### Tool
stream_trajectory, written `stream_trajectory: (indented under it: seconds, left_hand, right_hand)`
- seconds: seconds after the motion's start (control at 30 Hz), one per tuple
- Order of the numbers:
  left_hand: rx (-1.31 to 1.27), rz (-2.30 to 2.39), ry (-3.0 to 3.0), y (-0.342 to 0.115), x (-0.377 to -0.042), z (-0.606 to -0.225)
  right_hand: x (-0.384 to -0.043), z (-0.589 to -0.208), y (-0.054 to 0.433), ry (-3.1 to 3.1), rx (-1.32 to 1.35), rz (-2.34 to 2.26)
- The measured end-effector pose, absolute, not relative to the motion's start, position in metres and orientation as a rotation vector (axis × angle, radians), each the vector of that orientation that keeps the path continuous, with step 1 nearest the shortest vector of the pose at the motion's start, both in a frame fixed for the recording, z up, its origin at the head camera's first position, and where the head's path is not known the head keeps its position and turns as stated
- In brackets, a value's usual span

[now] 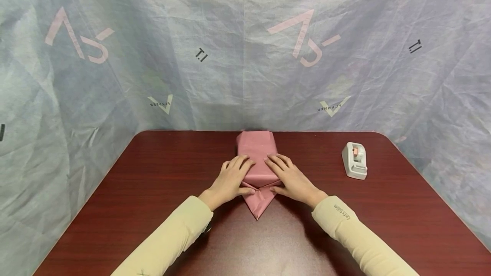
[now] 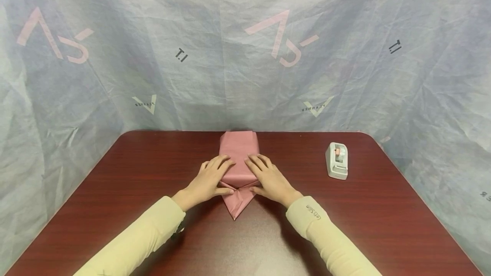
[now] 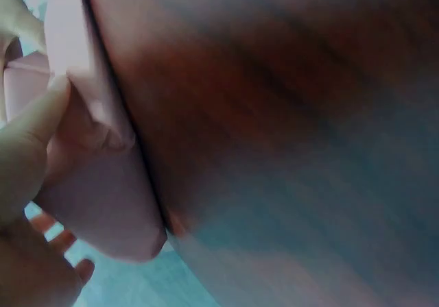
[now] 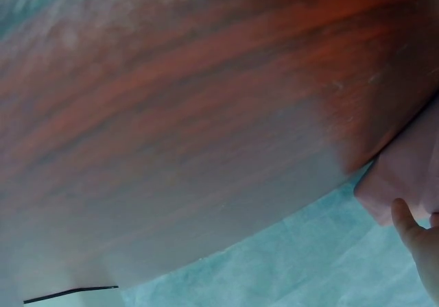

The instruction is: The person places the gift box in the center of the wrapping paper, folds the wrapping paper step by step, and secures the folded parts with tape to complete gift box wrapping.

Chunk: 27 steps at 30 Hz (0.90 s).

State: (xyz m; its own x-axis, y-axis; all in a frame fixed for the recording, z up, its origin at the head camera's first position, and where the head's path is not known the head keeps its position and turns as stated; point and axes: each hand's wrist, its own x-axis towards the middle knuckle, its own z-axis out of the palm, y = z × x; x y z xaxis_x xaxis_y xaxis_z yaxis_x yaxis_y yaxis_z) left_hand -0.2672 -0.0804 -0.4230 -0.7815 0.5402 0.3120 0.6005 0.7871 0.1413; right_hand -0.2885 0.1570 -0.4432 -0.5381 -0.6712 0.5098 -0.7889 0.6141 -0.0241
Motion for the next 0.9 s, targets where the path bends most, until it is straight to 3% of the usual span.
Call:
stream_trajectory:
  seconds: [0.53, 0.9]
  left_hand:
    - [-0.837, -0.308, -2.692, -0.079, -0.268, -0.424]
    - [-1.030, -0.329, -2.656, -0.096, -0.277, -0.416]
  right_hand:
    - [-0.288, -0.442, 0.157, -2.452, 1.135, 0.333]
    - [-0.288, -0.443, 0.157, -2.459, 1.140, 0.352]
